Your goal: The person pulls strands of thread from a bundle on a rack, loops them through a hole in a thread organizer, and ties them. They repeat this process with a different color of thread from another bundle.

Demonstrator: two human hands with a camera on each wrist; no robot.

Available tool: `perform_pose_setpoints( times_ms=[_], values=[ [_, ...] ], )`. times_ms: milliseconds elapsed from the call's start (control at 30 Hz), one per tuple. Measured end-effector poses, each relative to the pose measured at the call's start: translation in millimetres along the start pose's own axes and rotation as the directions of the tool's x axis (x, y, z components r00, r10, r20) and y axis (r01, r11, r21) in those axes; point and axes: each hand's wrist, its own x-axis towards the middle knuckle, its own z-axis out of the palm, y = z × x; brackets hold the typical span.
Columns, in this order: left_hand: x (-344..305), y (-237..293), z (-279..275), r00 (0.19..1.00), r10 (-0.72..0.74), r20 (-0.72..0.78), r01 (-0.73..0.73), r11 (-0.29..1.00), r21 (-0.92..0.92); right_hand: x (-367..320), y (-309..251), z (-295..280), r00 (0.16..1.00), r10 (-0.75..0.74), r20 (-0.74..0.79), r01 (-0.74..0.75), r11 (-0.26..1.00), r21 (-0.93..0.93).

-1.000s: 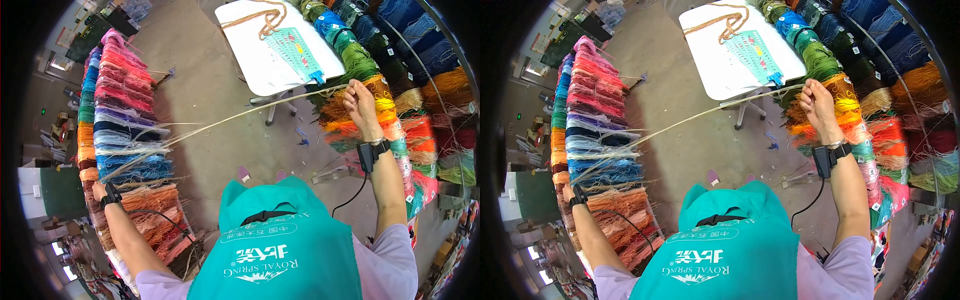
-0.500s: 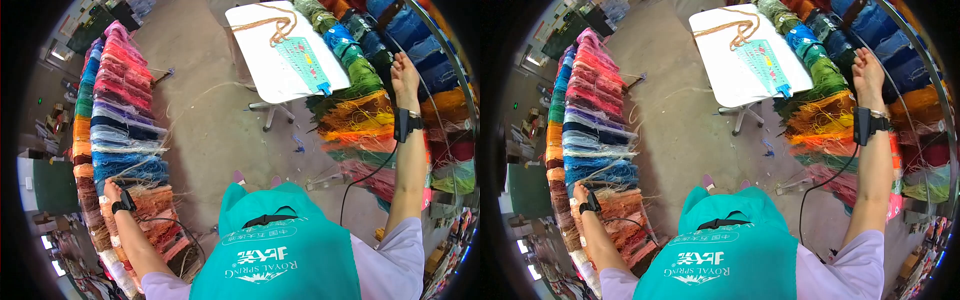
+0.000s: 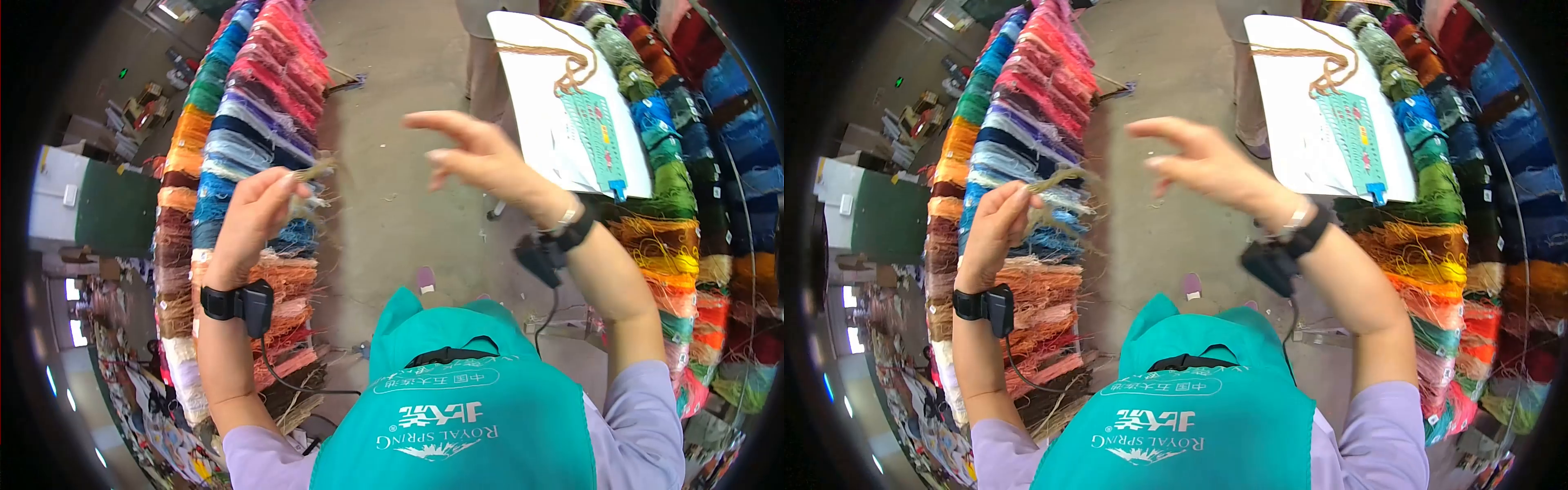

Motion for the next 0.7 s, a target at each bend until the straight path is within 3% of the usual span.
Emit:
perform_pose_setpoints(
  times_ms=[33,67,133,233,267,333,400,467,533,600,700],
  values=[
    [-4.5,16.9,14.7,0.999,0.044,0.027,-0.045,0.998,0.049,19.0,0.5,26.2,0.987,-0.114,0.116,0.101,0.989,0.111],
    [-7.5,26.3,24.6,0.995,0.087,0.057,-0.092,0.991,0.096,34.5,3.4,50.7,0.972,-0.147,0.184,0.105,0.97,0.22],
    [-6.9,26.1,25.3,0.988,0.148,0.051,-0.154,0.979,0.131,47.0,-16.2,73.6,0.943,-0.009,0.331,-0.058,0.98,0.192],
    [-0.5,8.5,0.2,0.983,0.172,-0.064,-0.162,0.978,0.133,51.5,2.2,50.9,0.941,0.081,0.328,-0.141,0.976,0.166],
    [3.4,-2.4,-14.4,0.979,0.167,-0.116,-0.153,0.981,0.123,40.3,1.3,40.6,0.941,0.168,0.294,-0.226,0.958,0.178],
    [10.1,-16.8,-40.3,0.948,0.131,-0.289,-0.105,0.989,0.102,14.4,4.7,19.0,0.92,0.282,0.272,-0.301,0.953,0.031],
    [30.2,-46.6,-84.9,0.871,0.235,-0.432,-0.162,0.966,0.201,-19.5,23.7,-4.7,0.886,0.4,0.235,-0.401,0.915,-0.046],
    [39.0,-52.0,-113.9,0.812,0.158,-0.562,-0.103,0.986,0.129,-58.9,40.6,-31.5,0.839,0.518,0.166,-0.513,0.855,-0.077],
    [61.5,-80.1,-164.7,0.719,0.177,-0.672,-0.09,0.983,0.163,-103.4,50.8,-56.0,0.797,0.602,0.048,-0.595,0.796,-0.107],
    [71.5,-97.8,-203.1,0.701,0.143,-0.698,-0.057,0.988,0.144,-147.6,52.0,-79.7,0.751,0.653,-0.096,-0.655,0.755,0.017],
    [95.7,-116.1,-237.6,0.694,0.199,-0.692,-0.05,0.972,0.229,-198.7,47.1,-100.2,0.741,0.618,-0.263,-0.655,0.752,-0.076]
  ],
)
